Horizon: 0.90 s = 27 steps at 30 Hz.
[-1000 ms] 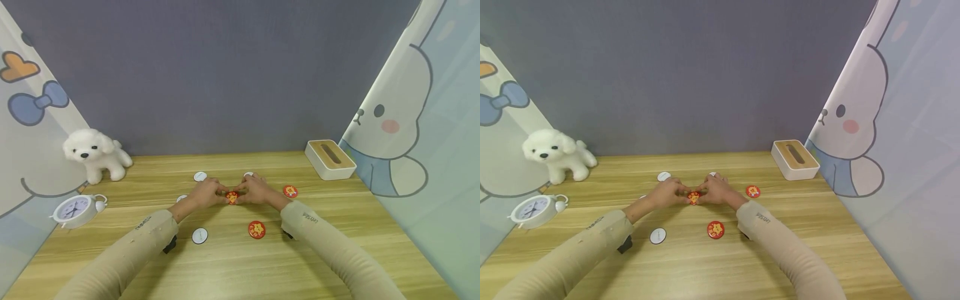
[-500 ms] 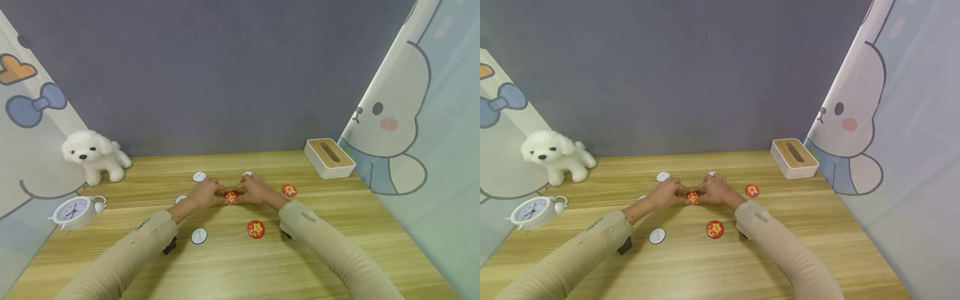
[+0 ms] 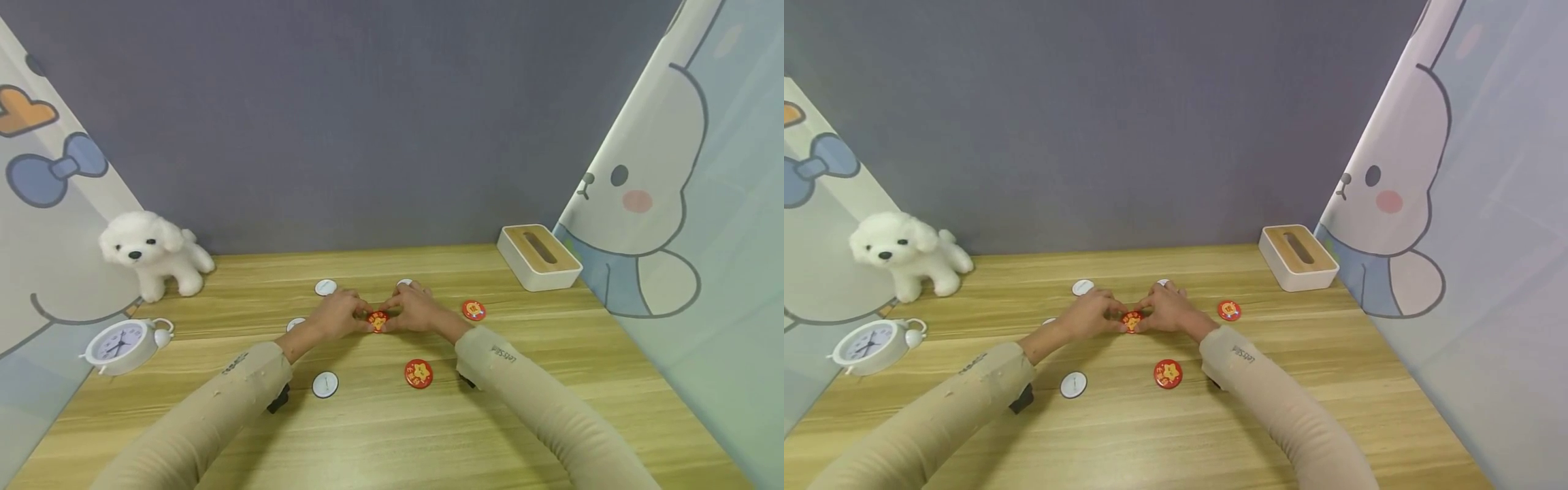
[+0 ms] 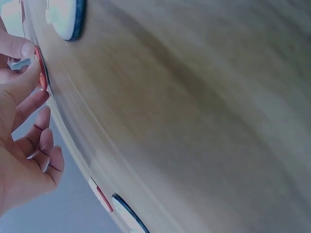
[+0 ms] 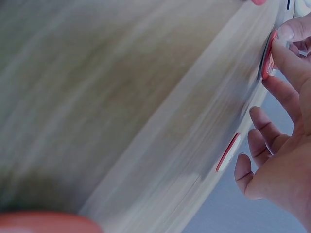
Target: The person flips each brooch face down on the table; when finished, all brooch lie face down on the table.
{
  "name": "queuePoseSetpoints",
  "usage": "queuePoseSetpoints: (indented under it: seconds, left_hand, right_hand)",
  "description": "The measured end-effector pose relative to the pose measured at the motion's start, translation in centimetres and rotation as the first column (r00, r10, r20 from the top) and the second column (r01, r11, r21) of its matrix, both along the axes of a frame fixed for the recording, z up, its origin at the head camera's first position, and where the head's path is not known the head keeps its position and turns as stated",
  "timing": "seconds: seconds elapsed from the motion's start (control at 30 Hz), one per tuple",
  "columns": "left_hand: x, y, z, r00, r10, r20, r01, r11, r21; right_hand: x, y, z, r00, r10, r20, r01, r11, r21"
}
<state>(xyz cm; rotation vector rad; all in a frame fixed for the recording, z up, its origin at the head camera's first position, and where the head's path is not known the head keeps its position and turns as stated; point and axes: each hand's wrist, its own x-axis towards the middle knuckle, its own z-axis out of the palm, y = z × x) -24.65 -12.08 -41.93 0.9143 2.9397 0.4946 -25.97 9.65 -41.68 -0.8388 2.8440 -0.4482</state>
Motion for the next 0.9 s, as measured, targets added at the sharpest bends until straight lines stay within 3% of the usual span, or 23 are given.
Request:
queuePoseSetpoints:
  seconds: [0.33, 0.9]
  left_hand:
    - [0.08, 0.39, 0.27, 1.000, -0.022, -0.019, 0.022, 1.000, -0.019]
    - [0.05, 0.43, 0.65, 1.000, 0.022, -0.007, -0.022, 1.000, 0.010]
  right_hand:
    - [-0.13, -0.23, 0.07, 0.999, -0.019, 0.042, 0.020, 0.999, -0.039]
    - [-0.10, -0.47, -0.11, 0.999, -0.021, 0.032, 0.026, 0.990, -0.137]
